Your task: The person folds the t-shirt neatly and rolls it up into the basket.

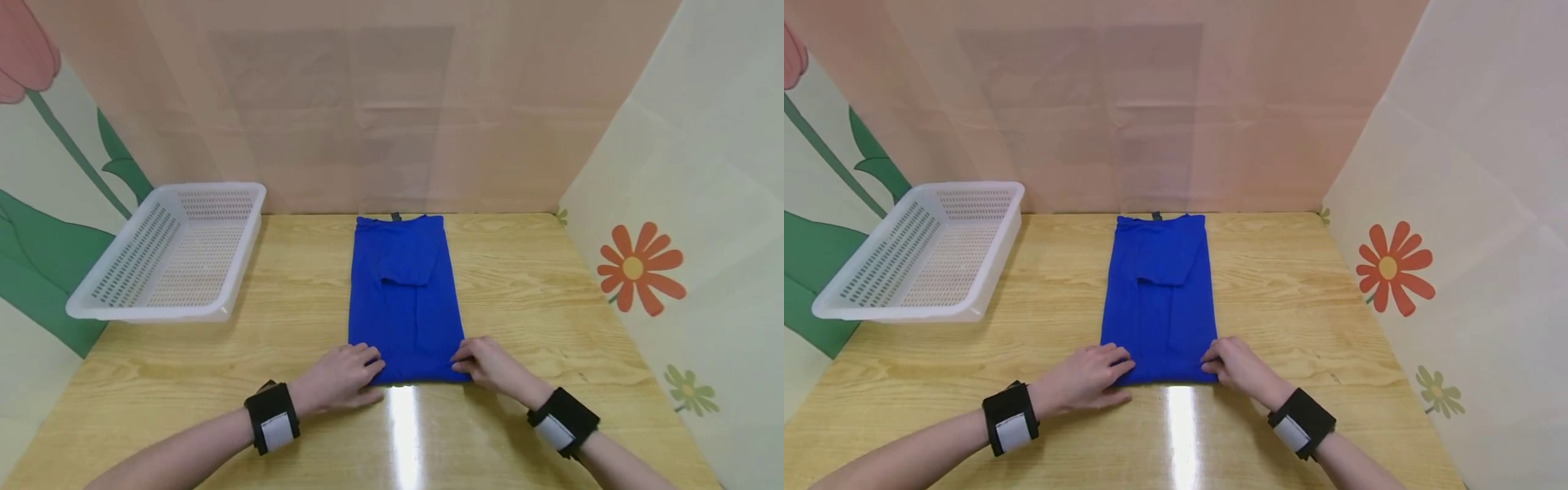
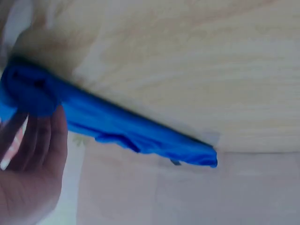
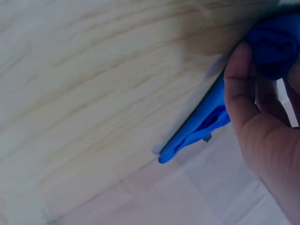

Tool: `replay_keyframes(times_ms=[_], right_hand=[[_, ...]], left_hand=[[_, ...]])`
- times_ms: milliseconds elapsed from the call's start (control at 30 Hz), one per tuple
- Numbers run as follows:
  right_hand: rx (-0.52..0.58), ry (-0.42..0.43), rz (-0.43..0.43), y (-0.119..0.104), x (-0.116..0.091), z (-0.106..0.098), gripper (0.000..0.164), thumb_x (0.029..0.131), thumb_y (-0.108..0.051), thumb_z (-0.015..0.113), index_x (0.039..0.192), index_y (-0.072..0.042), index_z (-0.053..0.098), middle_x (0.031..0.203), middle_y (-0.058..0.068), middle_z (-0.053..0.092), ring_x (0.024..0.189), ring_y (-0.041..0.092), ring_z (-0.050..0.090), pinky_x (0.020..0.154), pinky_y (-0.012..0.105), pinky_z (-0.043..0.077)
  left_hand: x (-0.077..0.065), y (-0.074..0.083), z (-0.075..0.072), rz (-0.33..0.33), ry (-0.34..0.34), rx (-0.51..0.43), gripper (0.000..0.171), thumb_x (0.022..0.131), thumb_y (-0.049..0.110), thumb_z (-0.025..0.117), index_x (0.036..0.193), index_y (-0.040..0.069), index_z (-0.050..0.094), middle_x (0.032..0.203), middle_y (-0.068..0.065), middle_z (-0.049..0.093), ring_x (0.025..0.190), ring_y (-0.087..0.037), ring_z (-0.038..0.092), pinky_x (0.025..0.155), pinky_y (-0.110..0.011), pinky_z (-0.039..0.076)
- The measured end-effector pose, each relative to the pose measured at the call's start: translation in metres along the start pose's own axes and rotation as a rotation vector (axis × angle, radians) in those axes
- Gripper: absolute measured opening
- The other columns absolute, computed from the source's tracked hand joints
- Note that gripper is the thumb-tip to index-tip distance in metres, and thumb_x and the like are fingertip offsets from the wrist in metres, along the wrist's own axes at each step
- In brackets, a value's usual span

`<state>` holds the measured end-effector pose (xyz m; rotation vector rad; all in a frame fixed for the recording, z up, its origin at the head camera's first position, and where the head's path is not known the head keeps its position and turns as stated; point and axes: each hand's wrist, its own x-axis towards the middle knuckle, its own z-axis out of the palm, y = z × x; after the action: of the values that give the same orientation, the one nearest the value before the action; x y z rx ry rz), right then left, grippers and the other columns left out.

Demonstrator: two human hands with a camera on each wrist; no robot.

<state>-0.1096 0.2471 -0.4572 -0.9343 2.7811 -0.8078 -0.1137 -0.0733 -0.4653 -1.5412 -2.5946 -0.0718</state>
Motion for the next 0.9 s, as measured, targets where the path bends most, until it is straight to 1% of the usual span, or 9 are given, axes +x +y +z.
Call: replay_keyframes(times_ms=[67, 167, 267, 333, 467, 600, 733, 800, 900], right_hand=[[-0.005, -0.007, 0.012, 0.0, 0.001, 0.0, 0.006, 0.088, 0.0, 0.072, 0.088, 0.0, 0.079, 0.08, 0.002, 0.071, 0.075, 0.008, 0.063, 0.065, 0.023, 0.054], [0.004, -0.017, 0.018, 0.0, 0.002, -0.002, 0.007, 0.088, -0.001, 0.072, 0.089, 0.002, 0.079, 0.082, 0.005, 0.073, 0.076, 0.013, 0.067, 0.066, 0.024, 0.056], [0.011, -0.023, 0.02, 0.003, 0.003, -0.003, 0.009, 0.089, -0.002, 0.072, 0.091, 0.003, 0.078, 0.085, 0.009, 0.076, 0.079, 0.02, 0.072, 0.068, 0.027, 0.059], [0.015, -0.032, 0.035, 0.006, 0.004, -0.003, 0.01, 0.09, -0.002, 0.071, 0.092, 0.004, 0.078, 0.087, 0.011, 0.077, 0.081, 0.022, 0.074, 0.069, 0.028, 0.06], [-0.004, -0.049, 0.065, 0.012, 0.006, -0.004, 0.011, 0.091, -0.004, 0.07, 0.094, 0.003, 0.078, 0.09, 0.012, 0.078, 0.083, 0.02, 0.074, 0.069, 0.027, 0.059], [-0.045, -0.039, 0.074, 0.013, 0.008, -0.004, 0.01, 0.091, -0.004, 0.07, 0.093, 0.001, 0.078, 0.089, 0.009, 0.078, 0.081, 0.016, 0.073, 0.069, 0.027, 0.059], [-0.118, 0.028, 0.044, 0.01, 0.008, 0.0, 0.005, 0.089, -0.003, 0.072, 0.089, -0.001, 0.076, 0.083, 0.005, 0.075, 0.077, 0.014, 0.071, 0.068, 0.028, 0.058], [-0.185, 0.105, -0.011, 0.008, 0.006, 0.005, 0.005, 0.086, 0.0, 0.074, 0.09, -0.003, 0.076, 0.084, 0.004, 0.074, 0.078, 0.015, 0.07, 0.069, 0.03, 0.059], [-0.255, 0.238, -0.128, 0.004, 0.004, 0.012, 0.014, 0.081, 0.002, 0.078, 0.093, -0.004, 0.076, 0.089, 0.004, 0.073, 0.083, 0.017, 0.069, 0.072, 0.032, 0.059]], left_hand=[[-0.002, 0.001, 0.004, -0.004, 0.034, 0.037, 0.039, 0.099, 0.045, 0.06, 0.117, 0.013, 0.073, 0.107, -0.001, 0.069, 0.091, -0.013, 0.063, 0.074, -0.026, 0.057], [-0.002, 0.002, 0.01, -0.019, 0.083, 0.046, 0.029, 0.102, 0.036, 0.059, 0.111, 0.013, 0.074, 0.098, 0.001, 0.067, 0.085, -0.012, 0.061, 0.069, -0.025, 0.056], [-0.001, -0.001, 0.013, -0.056, 0.128, -0.012, 0.021, 0.101, 0.028, 0.061, 0.105, 0.014, 0.076, 0.089, 0.003, 0.066, 0.079, -0.01, 0.058, 0.065, -0.022, 0.053], [-0.001, -0.004, 0.014, -0.088, 0.141, -0.062, 0.019, 0.101, 0.027, 0.062, 0.103, 0.015, 0.077, 0.086, 0.005, 0.065, 0.078, -0.009, 0.057, 0.064, -0.021, 0.052], [0.001, -0.011, 0.015, -0.144, 0.123, -0.151, 0.018, 0.1, 0.026, 0.063, 0.103, 0.017, 0.079, 0.084, 0.007, 0.062, 0.077, -0.007, 0.058, 0.062, -0.018, 0.049], [0.003, -0.016, 0.013, -0.215, 0.074, -0.271, 0.018, 0.1, 0.025, 0.063, 0.105, 0.017, 0.079, 0.086, 0.006, 0.062, 0.078, -0.007, 0.06, 0.061, -0.016, 0.047], [0.007, -0.018, 0.009, -0.295, 0.03, -0.357, 0.02, 0.101, 0.025, 0.062, 0.107, 0.016, 0.078, 0.091, 0.005, 0.067, 0.083, -0.01, 0.065, 0.065, -0.02, 0.05], [0.009, -0.018, 0.007, -0.326, 0.013, -0.39, 0.02, 0.101, 0.024, 0.062, 0.108, 0.014, 0.078, 0.093, 0.003, 0.068, 0.084, -0.012, 0.066, 0.065, -0.021, 0.051], [0.011, -0.018, 0.004, -0.361, -0.014, -0.424, 0.021, 0.101, 0.024, 0.062, 0.11, 0.013, 0.078, 0.094, 0.002, 0.069, 0.084, -0.012, 0.065, 0.065, -0.02, 0.05]])
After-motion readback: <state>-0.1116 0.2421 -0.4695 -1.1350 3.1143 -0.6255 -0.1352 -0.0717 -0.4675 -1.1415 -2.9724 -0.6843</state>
